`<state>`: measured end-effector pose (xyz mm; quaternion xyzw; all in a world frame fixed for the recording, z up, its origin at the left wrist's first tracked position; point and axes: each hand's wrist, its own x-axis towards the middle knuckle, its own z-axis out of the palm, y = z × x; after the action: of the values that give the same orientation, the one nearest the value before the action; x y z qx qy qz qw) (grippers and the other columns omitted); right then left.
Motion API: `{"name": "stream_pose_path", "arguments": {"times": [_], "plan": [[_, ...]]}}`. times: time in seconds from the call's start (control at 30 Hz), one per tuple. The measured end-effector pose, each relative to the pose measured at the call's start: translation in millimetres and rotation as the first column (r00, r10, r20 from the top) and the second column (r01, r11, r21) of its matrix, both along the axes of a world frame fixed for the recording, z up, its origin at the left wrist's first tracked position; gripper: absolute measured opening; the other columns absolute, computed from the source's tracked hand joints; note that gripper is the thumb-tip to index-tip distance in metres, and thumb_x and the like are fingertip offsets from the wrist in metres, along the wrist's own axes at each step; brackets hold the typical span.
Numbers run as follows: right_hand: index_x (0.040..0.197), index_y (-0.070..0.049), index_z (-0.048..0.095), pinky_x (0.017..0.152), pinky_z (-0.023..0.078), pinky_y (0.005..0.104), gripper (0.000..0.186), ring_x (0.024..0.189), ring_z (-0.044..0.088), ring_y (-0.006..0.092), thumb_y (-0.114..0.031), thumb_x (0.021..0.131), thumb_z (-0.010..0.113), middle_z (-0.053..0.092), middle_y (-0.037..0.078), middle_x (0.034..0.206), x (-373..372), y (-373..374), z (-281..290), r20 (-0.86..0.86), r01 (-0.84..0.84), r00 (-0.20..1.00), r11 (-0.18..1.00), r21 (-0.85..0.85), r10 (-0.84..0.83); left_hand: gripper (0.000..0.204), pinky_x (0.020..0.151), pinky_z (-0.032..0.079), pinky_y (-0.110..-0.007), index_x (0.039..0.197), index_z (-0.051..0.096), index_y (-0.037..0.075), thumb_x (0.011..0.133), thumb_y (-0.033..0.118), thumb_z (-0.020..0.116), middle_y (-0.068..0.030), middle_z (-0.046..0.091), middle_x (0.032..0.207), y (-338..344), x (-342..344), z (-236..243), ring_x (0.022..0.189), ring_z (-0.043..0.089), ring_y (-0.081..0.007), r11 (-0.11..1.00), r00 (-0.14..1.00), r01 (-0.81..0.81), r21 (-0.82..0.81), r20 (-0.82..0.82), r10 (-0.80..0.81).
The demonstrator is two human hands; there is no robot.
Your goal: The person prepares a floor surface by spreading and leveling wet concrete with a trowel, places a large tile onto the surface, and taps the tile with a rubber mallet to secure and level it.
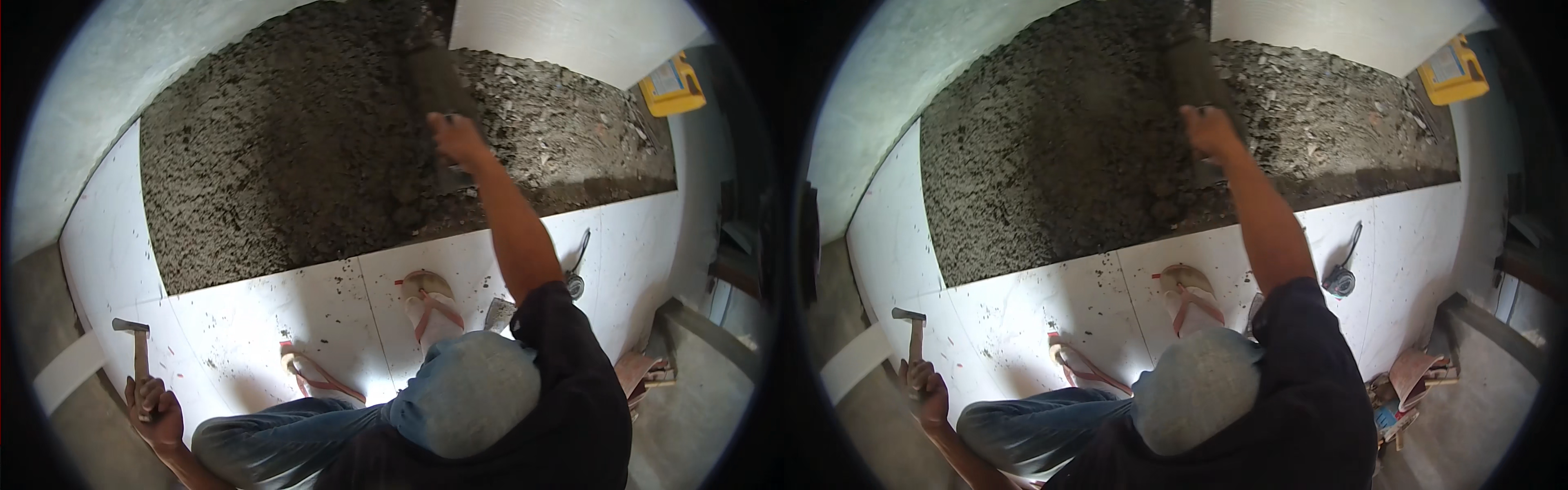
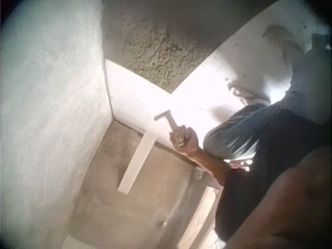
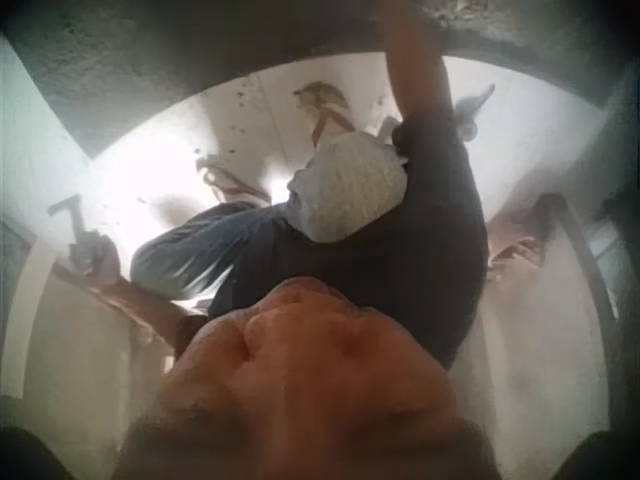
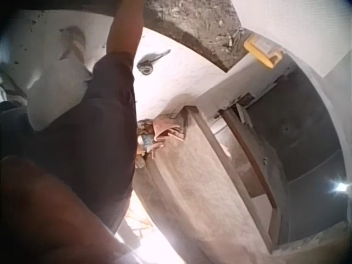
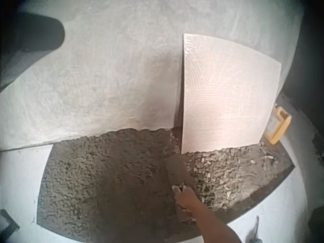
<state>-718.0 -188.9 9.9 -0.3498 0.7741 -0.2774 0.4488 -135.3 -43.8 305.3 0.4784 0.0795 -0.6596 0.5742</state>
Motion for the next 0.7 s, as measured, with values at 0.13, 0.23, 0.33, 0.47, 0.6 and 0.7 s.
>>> {"name": "stream_pose_path", "arguments": {"times": [0.13,0.23,0.33,0.47,0.6,0.7], "plan": [[0.1,0.008,0.057,0.055,0.045,0.0333,0.053,0.063,0.053,0.0148,-0.045,0.091,0.057,0.057,0.009,0.079,-30,4,14,0.085,0.178,0.98,0.984,-0.001,-0.178,0.027,0.049,0.031,-0.026,0.091,0.049,0.003,0.097,0.029,0.046,-0.0016,0.05,0.07,3,10,0,0.052,0.048,-0.0104,0.997,0.997,-0.078,-0.008,0.015,0.078],[0.127,0.015,0.043,0.071,0.05,0.041,0.069,0.09,0.064,0.0308,-0.044,0.093,0.051,0.062,0.026,0.101,-30,-24,27,-0.143,-0.091,0.985,0.995,0.049,0.097,0.028,0.05,0.032,-0.027,0.09,0.051,0.002,0.096,0.029,0.047,-0.0017,0.051,0.069,2,11,-1,0.052,0.05,-0.011,0.998,0.994,-0.068,-0.011,0.079,0.069],[0.132,0.008,0.043,0.087,0.048,0.0477,0.064,0.111,0.056,0.0373,-0.044,0.094,0.047,0.057,0.027,0.119,-17,-85,28,-0.553,-0.407,0.769,0.913,-0.035,0.322,0.035,0.051,0.034,-0.028,0.092,0.056,0.001,0.097,0.033,0.044,-0.002,0.054,0.07,1,9,-1,0.052,0.05,-0.0116,0.998,0.994,-0.041,0.05,0.106,0.035],[0.13,-0.003,0.049,0.09,0.048,0.051,0.054,0.11,0.056,0.0393,-0.043,0.094,0.047,0.058,0.021,0.121,0,-175,20,-0.678,-0.577,0.587,0.816,0.035,0.444,0.042,0.052,0.035,-0.029,0.097,0.059,0.001,0.097,0.039,0.04,-0.0031,0.056,0.07,10,1,8,0.052,0.052,-0.0125,0.998,0.999,0.024,0.064,0.047,-0.027],[0.127,-0.005,0.051,0.09,0.048,0.0507,0.051,0.107,0.057,0.0396,-0.043,0.094,0.048,0.059,0.019,0.12,10,-239,3,-0.682,-0.593,0.55,0.8,0.089,0.483,0.043,0.052,0.036,-0.029,0.098,0.059,0.002,0.096,0.041,0.041,-0.0042,0.059,0.071,22,-6,17,0.053,0.053,-0.0123,0.994,0.994,-0.048,0.099,0.102,0.038],[0.124,-0.004,0.053,0.088,0.049,0.0497,0.05,0.104,0.059,0.0398,-0.043,0.093,0.049,0.061,0.02,0.115,17,-260,-12,-0.777,-0.659,0.455,0.751,0.034,0.435,0.042,0.052,0.036,-0.027,0.094,0.059,0.003,0.097,0.041,0.042,-0.0018,0.055,0.07,25,-9,23,0.05,0.051,-0.0099,0.985,0.982,-0.102,0.139,0.171,0.077]]}}
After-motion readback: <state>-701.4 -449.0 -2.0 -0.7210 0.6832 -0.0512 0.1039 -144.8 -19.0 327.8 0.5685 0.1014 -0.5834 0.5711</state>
